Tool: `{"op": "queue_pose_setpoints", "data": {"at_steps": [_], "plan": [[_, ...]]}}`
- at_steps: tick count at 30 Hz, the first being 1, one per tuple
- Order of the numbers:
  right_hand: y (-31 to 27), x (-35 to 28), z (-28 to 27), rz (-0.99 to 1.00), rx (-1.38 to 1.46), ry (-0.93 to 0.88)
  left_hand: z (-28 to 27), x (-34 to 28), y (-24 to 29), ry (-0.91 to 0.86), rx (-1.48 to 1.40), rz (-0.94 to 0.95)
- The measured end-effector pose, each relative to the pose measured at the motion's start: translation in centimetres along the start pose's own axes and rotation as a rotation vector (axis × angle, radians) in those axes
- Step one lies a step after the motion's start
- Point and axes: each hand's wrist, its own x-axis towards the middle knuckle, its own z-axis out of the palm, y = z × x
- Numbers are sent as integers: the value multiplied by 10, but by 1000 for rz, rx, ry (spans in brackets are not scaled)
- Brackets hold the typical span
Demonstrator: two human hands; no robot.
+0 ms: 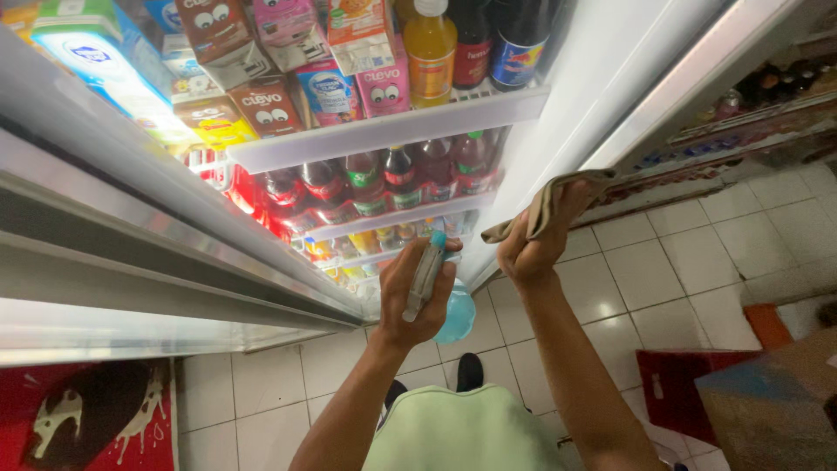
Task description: The person sprays a cleaning solution onto the glass door of a commercial refrigerator and wipes it with a cloth. They clean the vertical frame and the glass surface, moving from the lower section upward, then briefly wipe a nearby display shelf.
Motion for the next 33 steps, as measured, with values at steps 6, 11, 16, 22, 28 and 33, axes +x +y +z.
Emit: {"op": "queue_pose_setpoints", "data": {"at_steps": [6, 11, 16, 22, 28, 33], "plan": [[14, -14, -56, 117, 288, 19, 23, 7, -7, -152, 38, -79], [4, -1, -47, 156, 394, 83, 41, 6, -15, -198, -3, -73], [-31, 8, 11, 204, 257, 65, 8, -16, -21, -118, 82, -106], [-119, 26, 44, -33, 146, -76, -70, -49, -11, 162, 112, 78], [-221, 48, 79, -393, 14, -205, -118, -98, -8, 501, 390, 20], [-255, 57, 91, -559, 15, -201, -136, -119, -15, 581, 242, -12]]}}
